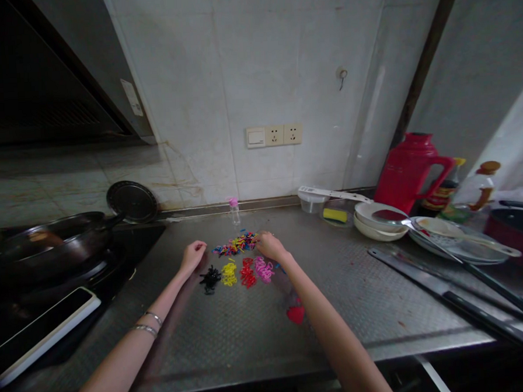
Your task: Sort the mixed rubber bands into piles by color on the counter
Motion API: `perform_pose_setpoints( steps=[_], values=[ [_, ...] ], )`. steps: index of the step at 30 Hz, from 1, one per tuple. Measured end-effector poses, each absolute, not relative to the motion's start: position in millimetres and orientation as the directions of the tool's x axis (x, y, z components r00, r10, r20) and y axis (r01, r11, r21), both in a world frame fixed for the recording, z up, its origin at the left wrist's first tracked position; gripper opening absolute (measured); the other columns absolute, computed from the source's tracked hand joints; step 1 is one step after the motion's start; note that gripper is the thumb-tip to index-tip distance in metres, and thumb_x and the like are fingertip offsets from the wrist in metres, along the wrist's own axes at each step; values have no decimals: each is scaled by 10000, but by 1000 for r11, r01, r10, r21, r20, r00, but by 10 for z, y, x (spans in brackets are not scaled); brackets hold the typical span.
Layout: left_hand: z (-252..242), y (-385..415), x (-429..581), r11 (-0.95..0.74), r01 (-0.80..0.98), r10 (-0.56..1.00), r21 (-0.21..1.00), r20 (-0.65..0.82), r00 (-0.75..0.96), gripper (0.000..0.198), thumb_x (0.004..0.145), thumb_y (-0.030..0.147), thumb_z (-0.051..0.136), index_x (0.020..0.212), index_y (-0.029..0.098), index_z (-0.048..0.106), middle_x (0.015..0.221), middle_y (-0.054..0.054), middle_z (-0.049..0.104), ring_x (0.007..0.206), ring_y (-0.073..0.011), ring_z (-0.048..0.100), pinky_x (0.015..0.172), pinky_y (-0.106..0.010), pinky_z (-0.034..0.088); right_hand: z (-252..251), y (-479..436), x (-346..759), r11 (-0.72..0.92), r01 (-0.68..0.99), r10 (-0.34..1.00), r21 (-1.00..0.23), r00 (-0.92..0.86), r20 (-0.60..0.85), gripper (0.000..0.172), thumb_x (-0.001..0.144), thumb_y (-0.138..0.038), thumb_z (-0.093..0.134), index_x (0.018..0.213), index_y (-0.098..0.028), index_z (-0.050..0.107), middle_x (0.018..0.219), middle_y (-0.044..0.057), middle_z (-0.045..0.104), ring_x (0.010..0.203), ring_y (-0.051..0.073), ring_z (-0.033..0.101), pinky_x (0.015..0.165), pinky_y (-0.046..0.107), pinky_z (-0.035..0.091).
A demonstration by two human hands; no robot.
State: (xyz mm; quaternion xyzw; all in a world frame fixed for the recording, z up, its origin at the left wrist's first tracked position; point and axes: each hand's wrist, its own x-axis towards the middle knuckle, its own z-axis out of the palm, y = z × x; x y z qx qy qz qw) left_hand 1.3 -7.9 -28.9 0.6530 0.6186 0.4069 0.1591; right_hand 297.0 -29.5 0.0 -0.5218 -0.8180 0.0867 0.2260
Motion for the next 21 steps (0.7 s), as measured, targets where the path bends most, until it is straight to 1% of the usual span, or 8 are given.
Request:
perform_pose_setpoints(
  steps=[4, 7, 10, 17, 21],
  values=[
    [-295, -84, 8, -201, 675, 933, 710, 348, -89, 175, 719, 210, 447, 757, 140, 602, 769, -50, 647, 736, -146, 589, 712, -245, 445, -18, -239, 2883, 445, 831, 892, -333, -380, 244, 291, 712, -114, 473, 908, -217, 662, 978, 53, 623, 904, 163, 545, 793, 205, 364],
    [-308, -80, 0, -223, 663, 927, 715, 365, -81, 179, 716, 221, 449, 748, 137, 603, 753, -52, 645, 720, -146, 588, 701, -244, 441, -9, -256, 2846, 443, 846, 893, -298, -387, 230, 278, 720, -124, 469, 904, -215, 656, 958, 55, 625, 893, 163, 548, 759, 201, 375],
    [-327, -69, -6, -236, 655, 923, 718, 377, -81, 180, 707, 224, 451, 740, 137, 605, 741, -51, 643, 711, -149, 585, 697, -250, 438, 12, -290, 2826, 401, 873, 912, -277, -351, 212, 261, 748, -156, 461, 920, -220, 645, 987, 54, 614, 901, 156, 545, 745, 196, 380],
    [-351, -51, -1, -254, 637, 919, 727, 387, -76, 176, 693, 217, 457, 721, 139, 612, 724, -50, 645, 700, -158, 587, 690, -264, 440, 26, -321, 2839, 344, 895, 935, -283, -298, 191, 224, 777, -201, 463, 917, -227, 636, 1009, 29, 611, 944, 141, 535, 776, 187, 374],
    [-355, -44, -2, -247, 638, 921, 729, 381, -80, 171, 690, 211, 461, 720, 139, 614, 720, -50, 646, 700, -159, 588, 692, -266, 442, 15, -310, 2857, 332, 889, 938, -316, -276, 209, 214, 784, -212, 467, 902, -228, 644, 988, 30, 627, 914, 142, 551, 766, 190, 382]
  ],
)
